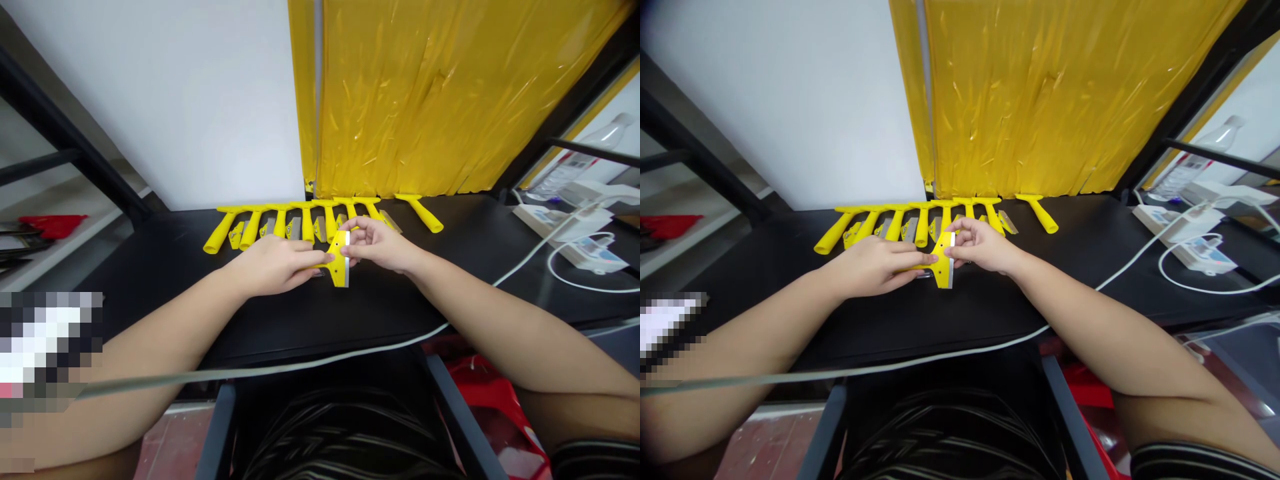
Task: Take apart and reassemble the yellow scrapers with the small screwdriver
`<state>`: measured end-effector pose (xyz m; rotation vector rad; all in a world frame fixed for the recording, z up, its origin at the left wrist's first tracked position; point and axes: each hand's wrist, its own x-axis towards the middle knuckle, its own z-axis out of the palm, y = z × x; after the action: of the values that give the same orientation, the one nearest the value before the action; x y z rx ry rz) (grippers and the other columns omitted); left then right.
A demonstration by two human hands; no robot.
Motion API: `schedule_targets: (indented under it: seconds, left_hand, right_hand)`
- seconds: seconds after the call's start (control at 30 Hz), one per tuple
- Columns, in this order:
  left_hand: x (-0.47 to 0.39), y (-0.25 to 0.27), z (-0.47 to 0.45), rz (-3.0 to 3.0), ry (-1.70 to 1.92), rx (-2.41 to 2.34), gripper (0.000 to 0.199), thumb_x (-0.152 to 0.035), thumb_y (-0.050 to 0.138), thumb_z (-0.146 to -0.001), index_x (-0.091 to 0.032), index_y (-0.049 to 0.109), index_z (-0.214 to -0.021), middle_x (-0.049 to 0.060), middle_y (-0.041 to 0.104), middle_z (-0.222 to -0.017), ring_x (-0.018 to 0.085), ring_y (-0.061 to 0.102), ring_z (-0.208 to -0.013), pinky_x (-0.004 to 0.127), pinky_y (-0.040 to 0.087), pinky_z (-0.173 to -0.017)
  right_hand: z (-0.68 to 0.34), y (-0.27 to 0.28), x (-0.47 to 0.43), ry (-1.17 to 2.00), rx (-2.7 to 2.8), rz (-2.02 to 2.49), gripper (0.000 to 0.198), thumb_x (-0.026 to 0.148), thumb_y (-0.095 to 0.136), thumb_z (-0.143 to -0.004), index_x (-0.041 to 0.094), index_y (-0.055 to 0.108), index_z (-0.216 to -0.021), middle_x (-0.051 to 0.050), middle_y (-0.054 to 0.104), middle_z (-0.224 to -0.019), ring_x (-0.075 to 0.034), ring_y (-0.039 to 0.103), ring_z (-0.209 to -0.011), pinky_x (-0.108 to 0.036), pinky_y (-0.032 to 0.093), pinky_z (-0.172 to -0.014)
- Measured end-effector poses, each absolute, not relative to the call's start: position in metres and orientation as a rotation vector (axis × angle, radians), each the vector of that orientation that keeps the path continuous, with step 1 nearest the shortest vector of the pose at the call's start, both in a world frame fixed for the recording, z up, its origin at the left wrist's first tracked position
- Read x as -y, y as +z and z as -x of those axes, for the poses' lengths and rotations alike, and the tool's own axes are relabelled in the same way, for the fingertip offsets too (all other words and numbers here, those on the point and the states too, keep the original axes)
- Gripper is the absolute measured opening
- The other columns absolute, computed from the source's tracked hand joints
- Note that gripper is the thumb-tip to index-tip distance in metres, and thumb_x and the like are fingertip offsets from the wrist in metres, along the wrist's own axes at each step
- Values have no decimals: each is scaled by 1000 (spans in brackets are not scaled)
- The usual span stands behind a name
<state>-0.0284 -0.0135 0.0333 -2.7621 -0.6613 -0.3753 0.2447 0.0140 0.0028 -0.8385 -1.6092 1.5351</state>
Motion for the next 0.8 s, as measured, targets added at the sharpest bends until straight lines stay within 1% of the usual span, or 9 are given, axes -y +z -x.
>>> schedule_targets:
  seconds: [0.13, 0.23, 0.3, 0.37, 0.43, 0.5, 0.53, 0.63, 0.8]
  left_hand:
    - [14, 35, 27, 2777, -378, 665, 38, -39, 48, -109, -37, 66, -143, 0, 72, -86, 13, 62, -63, 26, 35, -51]
    - [13, 35, 28, 2801, -383, 677, 38, -39, 49, -108, -38, 67, -142, 0, 72, -85, 12, 62, -63, 25, 37, -51]
    - [12, 34, 29, 2798, -374, 672, 38, -39, 50, -108, -38, 67, -142, 0, 71, -86, 12, 62, -63, 25, 37, -51]
    - [11, 33, 30, 2783, -362, 667, 38, -38, 51, -108, -37, 67, -142, 0, 71, -86, 13, 62, -63, 25, 36, -51]
    - [9, 32, 32, 2777, -357, 670, 37, -38, 51, -108, -37, 67, -142, 0, 72, -88, 13, 64, -66, 26, 36, -51]
    - [7, 32, 33, 2783, -355, 685, 37, -38, 51, -109, -37, 67, -142, 1, 73, -91, 15, 67, -71, 26, 36, -52]
    - [7, 32, 33, 2784, -351, 697, 37, -38, 51, -108, -37, 67, -142, 1, 74, -92, 15, 67, -73, 26, 36, -52]
    - [7, 33, 34, 2779, -331, 742, 37, -38, 52, -108, -37, 69, -140, 1, 74, -88, 17, 67, -72, 26, 36, -53]
    - [8, 34, 35, 2776, -316, 790, 36, -38, 55, -106, -38, 70, -139, 2, 76, -90, 17, 69, -73, 27, 38, -55]
  right_hand:
    - [-244, 2, -15, 1514, 1612, 828, 59, 30, 98, -65, 20, 60, -109, 6, 71, -73, -13, 72, -63, -28, 67, -64]
    - [-242, 2, -14, 1498, 1626, 835, 58, 33, 98, -65, 20, 60, -108, 5, 71, -75, -14, 72, -64, -29, 67, -65]
    - [-242, 3, -15, 1454, 1648, 849, 52, 37, 96, -69, 20, 62, -105, 3, 71, -75, -15, 72, -66, -30, 66, -64]
    - [-247, 5, -18, 1333, 1688, 897, 41, 40, 90, -75, 19, 66, -100, 1, 70, -75, -15, 70, -65, -31, 63, -62]
    - [-257, 9, -21, 1128, 1782, 985, 27, 38, 83, -81, 19, 69, -93, -1, 69, -74, -15, 67, -62, -31, 59, -60]
    - [-269, 13, -23, 923, 1962, 1089, 14, 30, 79, -82, 19, 73, -88, -2, 71, -76, -15, 66, -64, -32, 57, -64]
    - [-275, 14, -24, 871, 2077, 1137, 11, 27, 78, -81, 19, 75, -87, -3, 73, -77, -16, 68, -67, -33, 57, -68]
    - [-283, 15, -24, 863, 2329, 1280, 9, 22, 80, -78, 21, 79, -87, -2, 77, -78, -19, 71, -72, -35, 56, -72]
    - [-275, 11, -23, 818, 2399, 1346, 6, 17, 80, -77, 22, 79, -81, -1, 76, -75, -18, 71, -70, -32, 53, -69]
